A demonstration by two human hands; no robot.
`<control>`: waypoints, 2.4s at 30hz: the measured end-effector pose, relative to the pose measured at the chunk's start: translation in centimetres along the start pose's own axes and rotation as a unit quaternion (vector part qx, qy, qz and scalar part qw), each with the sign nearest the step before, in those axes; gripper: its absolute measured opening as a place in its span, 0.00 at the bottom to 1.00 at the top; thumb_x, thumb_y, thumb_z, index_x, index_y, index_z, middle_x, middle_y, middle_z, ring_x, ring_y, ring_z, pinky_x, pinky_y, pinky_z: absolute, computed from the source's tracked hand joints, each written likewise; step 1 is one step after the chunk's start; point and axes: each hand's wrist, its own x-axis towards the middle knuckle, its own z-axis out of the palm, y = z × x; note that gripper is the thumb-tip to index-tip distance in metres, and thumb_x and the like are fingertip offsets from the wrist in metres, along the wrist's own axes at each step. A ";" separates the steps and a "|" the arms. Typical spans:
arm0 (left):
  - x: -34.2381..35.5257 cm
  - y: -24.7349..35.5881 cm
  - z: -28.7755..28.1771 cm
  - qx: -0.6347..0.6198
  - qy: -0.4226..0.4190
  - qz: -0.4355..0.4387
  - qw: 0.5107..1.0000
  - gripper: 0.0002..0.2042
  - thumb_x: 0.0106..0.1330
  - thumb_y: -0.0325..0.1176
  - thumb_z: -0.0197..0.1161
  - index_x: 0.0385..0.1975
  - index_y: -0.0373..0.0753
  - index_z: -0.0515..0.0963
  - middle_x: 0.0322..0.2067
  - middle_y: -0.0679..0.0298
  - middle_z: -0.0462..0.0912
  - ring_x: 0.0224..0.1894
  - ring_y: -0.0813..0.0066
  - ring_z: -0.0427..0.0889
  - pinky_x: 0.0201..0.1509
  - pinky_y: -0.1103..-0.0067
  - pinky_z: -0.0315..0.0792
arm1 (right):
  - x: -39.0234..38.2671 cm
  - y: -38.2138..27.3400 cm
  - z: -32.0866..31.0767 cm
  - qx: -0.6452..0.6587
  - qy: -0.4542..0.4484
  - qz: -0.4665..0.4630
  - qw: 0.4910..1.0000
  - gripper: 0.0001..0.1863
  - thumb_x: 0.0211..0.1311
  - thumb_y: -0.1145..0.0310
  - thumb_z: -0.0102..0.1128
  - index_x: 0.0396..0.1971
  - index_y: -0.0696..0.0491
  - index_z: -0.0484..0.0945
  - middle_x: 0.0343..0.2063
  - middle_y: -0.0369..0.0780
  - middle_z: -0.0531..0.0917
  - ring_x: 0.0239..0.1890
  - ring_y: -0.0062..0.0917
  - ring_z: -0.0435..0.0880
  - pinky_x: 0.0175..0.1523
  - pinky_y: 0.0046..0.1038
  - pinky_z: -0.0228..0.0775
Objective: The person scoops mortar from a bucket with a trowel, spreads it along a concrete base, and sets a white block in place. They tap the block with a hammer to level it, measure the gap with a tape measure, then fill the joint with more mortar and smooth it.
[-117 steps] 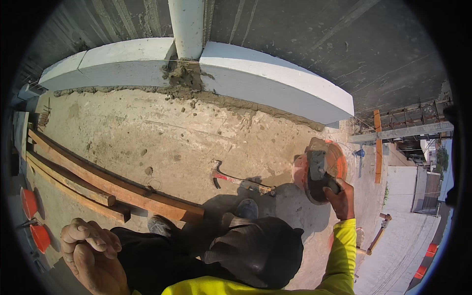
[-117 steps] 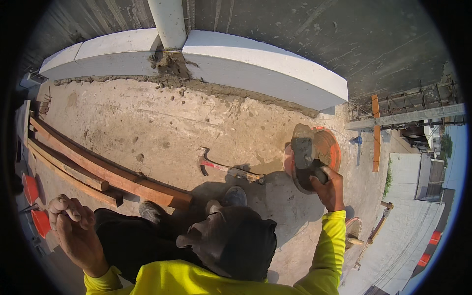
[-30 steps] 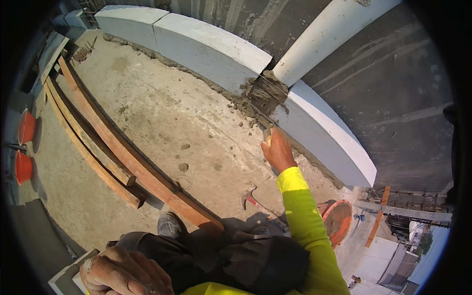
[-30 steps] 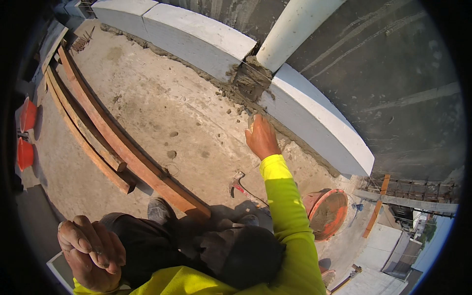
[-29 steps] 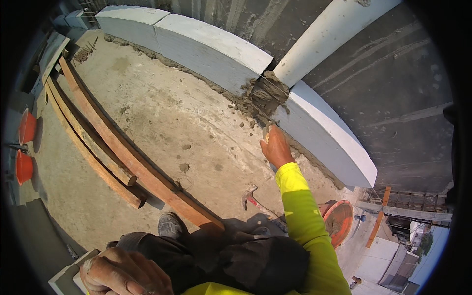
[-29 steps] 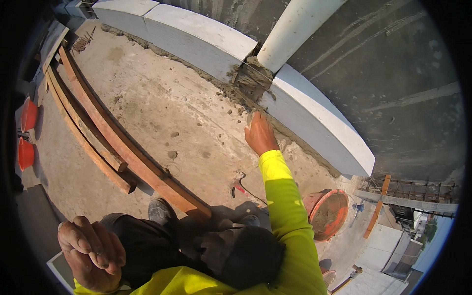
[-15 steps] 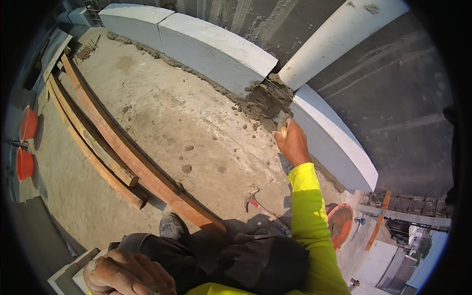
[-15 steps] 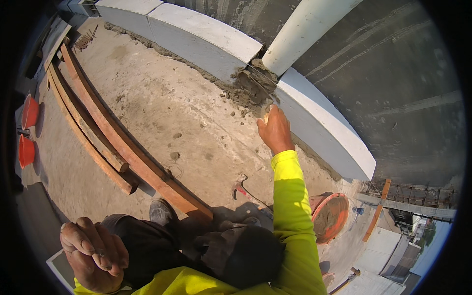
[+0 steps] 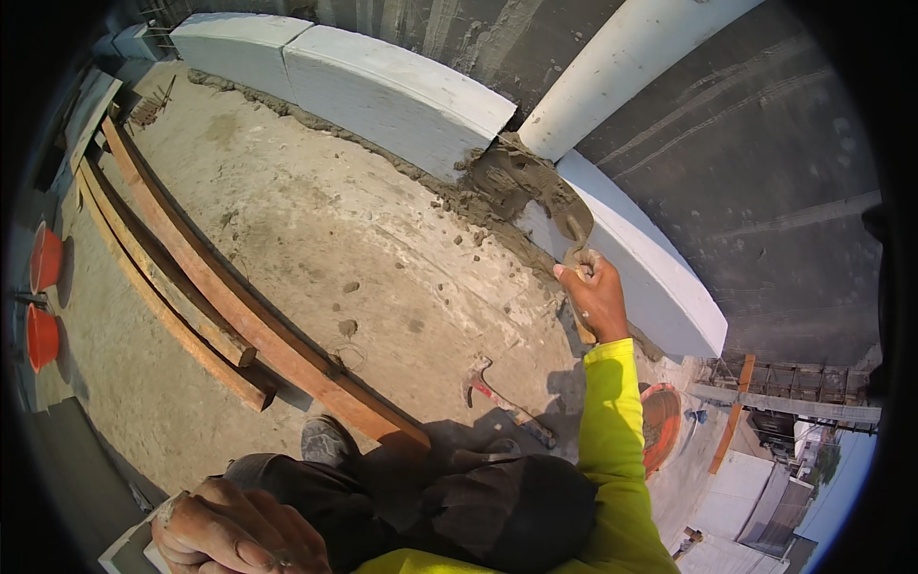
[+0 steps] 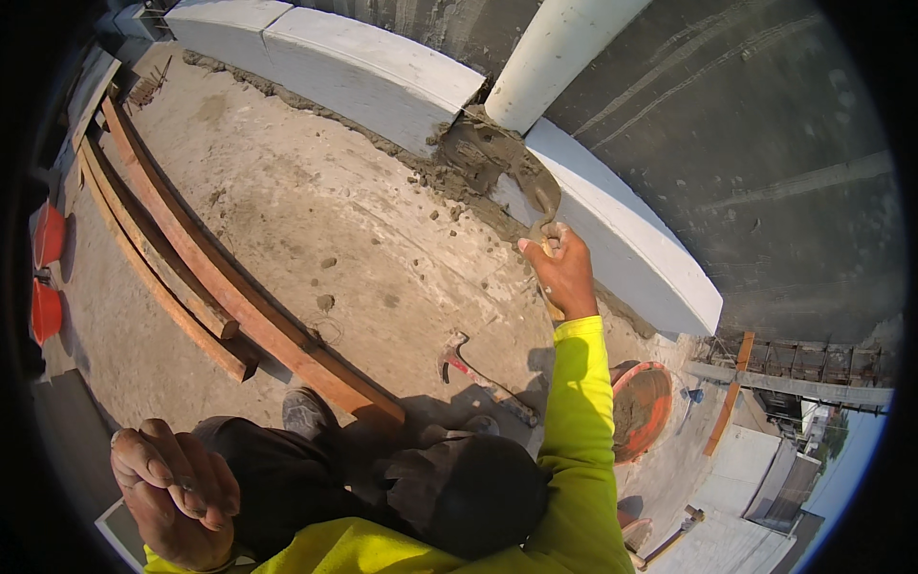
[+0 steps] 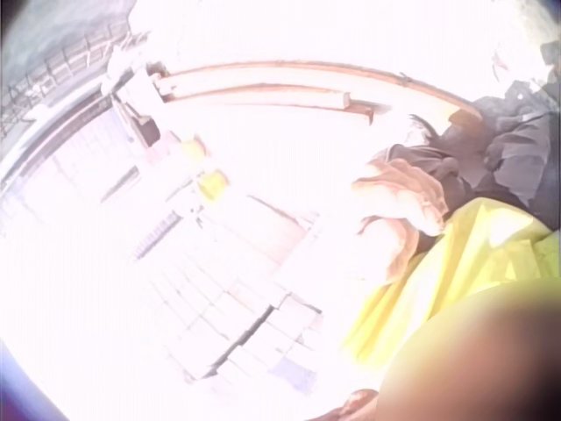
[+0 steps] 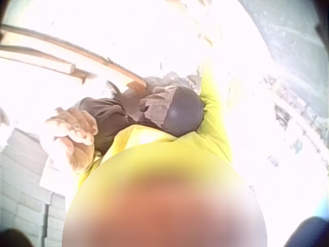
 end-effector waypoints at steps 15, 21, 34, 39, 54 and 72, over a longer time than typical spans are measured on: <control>-0.4 0.6 1.2 0.026 -0.003 0.001 1.000 0.10 0.73 0.37 0.63 0.45 0.36 0.78 0.32 0.64 0.79 0.29 0.76 0.76 0.33 0.77 0.73 | -2.3 1.6 2.2 -0.119 0.032 -0.094 0.988 0.22 0.60 0.65 0.69 0.46 0.66 0.74 0.37 0.58 0.82 0.43 0.54 0.82 0.48 0.44 0.73; -1.2 -1.8 1.9 0.064 0.118 0.106 0.985 0.11 0.73 0.37 0.63 0.36 0.37 0.72 0.24 0.66 0.73 0.16 0.82 0.73 0.19 0.81 0.78 | 0.6 1.7 5.6 -0.302 -0.034 -0.094 0.948 0.27 0.61 0.67 0.67 0.55 0.66 0.69 0.52 0.61 0.76 0.54 0.55 0.78 0.58 0.47 0.72; -0.9 -2.0 1.3 0.054 0.104 0.091 0.989 0.12 0.73 0.39 0.63 0.36 0.38 0.71 0.23 0.67 0.72 0.16 0.83 0.72 0.19 0.82 0.76 | 1.2 -0.7 0.5 -0.152 0.000 -0.070 0.986 0.21 0.58 0.64 0.70 0.43 0.64 0.76 0.34 0.53 0.83 0.37 0.44 0.83 0.47 0.39 0.74; -0.7 -1.8 0.9 0.057 0.111 0.085 0.989 0.12 0.73 0.40 0.63 0.36 0.38 0.71 0.23 0.67 0.72 0.16 0.83 0.72 0.19 0.81 0.77 | -1.1 0.2 -1.1 -0.061 0.040 -0.064 0.995 0.19 0.57 0.64 0.72 0.40 0.62 0.78 0.29 0.47 0.82 0.32 0.30 0.79 0.43 0.31 0.72; -1.0 -2.2 1.5 0.019 0.144 0.130 0.981 0.09 0.75 0.35 0.58 0.33 0.39 0.72 0.21 0.65 0.74 0.16 0.80 0.76 0.19 0.80 0.80 | 3.4 -0.4 6.9 -0.377 -0.048 -0.156 0.912 0.23 0.61 0.69 0.67 0.51 0.64 0.70 0.46 0.58 0.78 0.50 0.55 0.80 0.54 0.46 0.75; -0.2 -1.1 0.6 0.017 0.097 0.053 0.994 0.08 0.73 0.36 0.61 0.36 0.37 0.75 0.23 0.63 0.76 0.19 0.76 0.80 0.25 0.76 0.81 | 3.5 -5.2 2.5 -0.274 -0.006 -0.141 0.951 0.19 0.58 0.65 0.69 0.42 0.62 0.76 0.34 0.55 0.82 0.40 0.52 0.82 0.46 0.44 0.72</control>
